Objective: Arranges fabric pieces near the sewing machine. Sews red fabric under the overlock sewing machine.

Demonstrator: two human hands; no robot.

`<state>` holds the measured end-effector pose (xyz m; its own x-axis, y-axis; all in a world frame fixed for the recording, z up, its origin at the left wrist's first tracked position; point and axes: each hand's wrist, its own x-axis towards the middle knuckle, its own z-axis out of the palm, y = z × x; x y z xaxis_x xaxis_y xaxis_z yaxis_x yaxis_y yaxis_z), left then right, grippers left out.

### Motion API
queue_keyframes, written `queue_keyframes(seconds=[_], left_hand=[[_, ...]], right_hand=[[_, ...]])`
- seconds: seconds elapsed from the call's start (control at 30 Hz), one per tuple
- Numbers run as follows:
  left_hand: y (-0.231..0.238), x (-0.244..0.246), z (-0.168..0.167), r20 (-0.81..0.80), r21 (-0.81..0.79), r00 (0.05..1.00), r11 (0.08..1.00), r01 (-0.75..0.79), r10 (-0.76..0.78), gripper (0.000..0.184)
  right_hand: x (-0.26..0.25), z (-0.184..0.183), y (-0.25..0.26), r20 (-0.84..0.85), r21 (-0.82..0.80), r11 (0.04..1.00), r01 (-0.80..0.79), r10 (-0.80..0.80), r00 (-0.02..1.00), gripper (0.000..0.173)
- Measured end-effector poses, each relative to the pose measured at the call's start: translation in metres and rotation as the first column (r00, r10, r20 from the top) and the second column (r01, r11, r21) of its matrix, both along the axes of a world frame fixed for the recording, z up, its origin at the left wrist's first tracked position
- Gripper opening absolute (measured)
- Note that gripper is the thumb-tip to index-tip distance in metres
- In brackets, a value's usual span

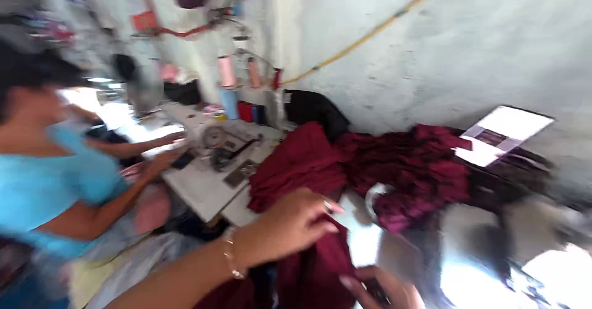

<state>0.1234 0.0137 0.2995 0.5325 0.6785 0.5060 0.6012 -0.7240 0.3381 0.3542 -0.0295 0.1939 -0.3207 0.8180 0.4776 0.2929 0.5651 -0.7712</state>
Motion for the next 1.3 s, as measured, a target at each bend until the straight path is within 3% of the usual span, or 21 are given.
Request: queue_keyframes(seconds=[0.13, 0.27, 0.37, 0.5, 0.6, 0.73, 0.83, 0.97, 1.03, 1.17, 1.3], left_hand=[[0.049, 0.018, 0.014, 0.011, -0.149, 0.999, 0.988, 0.036, -0.035, 0.026], [0.070, 0.048, 0.020, 0.099, -0.263, 0.994, 0.961, 0.080, -0.055, 0.025], [0.081, 0.067, 0.024, 0.142, -0.212, 0.987, 0.971, 0.111, -0.081, 0.023], [0.088, 0.100, 0.028, 0.124, 0.017, 0.979, 0.987, 0.158, -0.159, 0.026], [0.080, 0.150, -0.008, 0.093, 0.043, 0.958, 0.962, 0.269, -0.272, 0.024], [0.069, 0.226, -0.116, 0.053, -0.027, 0.951, 0.952, 0.306, -0.304, 0.022], [0.051, 0.253, -0.149, 0.068, -0.020, 0.979, 0.981, 0.195, -0.193, 0.036], [0.043, 0.259, -0.141, -0.094, 0.008, 0.995, 0.999, 0.038, -0.037, 0.085], [0.044, 0.263, -0.135, -0.171, 0.008, 0.985, 1.000, -0.021, 0.022, 0.101], [0.050, 0.273, -0.120, -0.258, -0.091, 0.963, 0.991, -0.100, 0.073, 0.099], [0.051, 0.274, -0.125, -0.209, -0.081, 0.975, 0.992, -0.101, 0.082, 0.105]], right_hand=[[0.026, 0.008, 0.033, -0.073, 0.206, 0.955, 0.212, -0.201, 0.977, 0.023], [0.049, 0.012, 0.038, -0.096, 0.109, 0.956, 0.273, -0.264, 0.960, 0.024], [0.058, 0.015, 0.036, -0.165, 0.020, 0.962, 0.272, -0.265, 0.950, 0.021], [0.074, 0.025, 0.018, -0.240, 0.062, 0.948, 0.311, -0.289, 0.927, 0.019], [0.098, 0.006, -0.023, -0.209, -0.037, 0.924, 0.381, -0.380, 0.901, 0.020], [0.123, -0.052, -0.072, -0.093, -0.327, 0.781, 0.533, -0.587, 0.804, 0.022], [0.141, -0.064, -0.095, 0.016, -0.462, 0.659, 0.593, -0.662, 0.749, 0.025], [0.151, -0.062, -0.101, 0.050, -0.500, 0.650, 0.572, -0.638, 0.769, 0.028], [0.155, -0.062, -0.097, 0.017, -0.511, 0.655, 0.558, -0.640, 0.768, 0.028], [0.165, -0.064, -0.085, -0.063, -0.519, 0.673, 0.527, -0.645, 0.762, 0.027], [0.166, -0.072, -0.084, -0.158, -0.520, 0.689, 0.504, -0.658, 0.737, 0.021]])
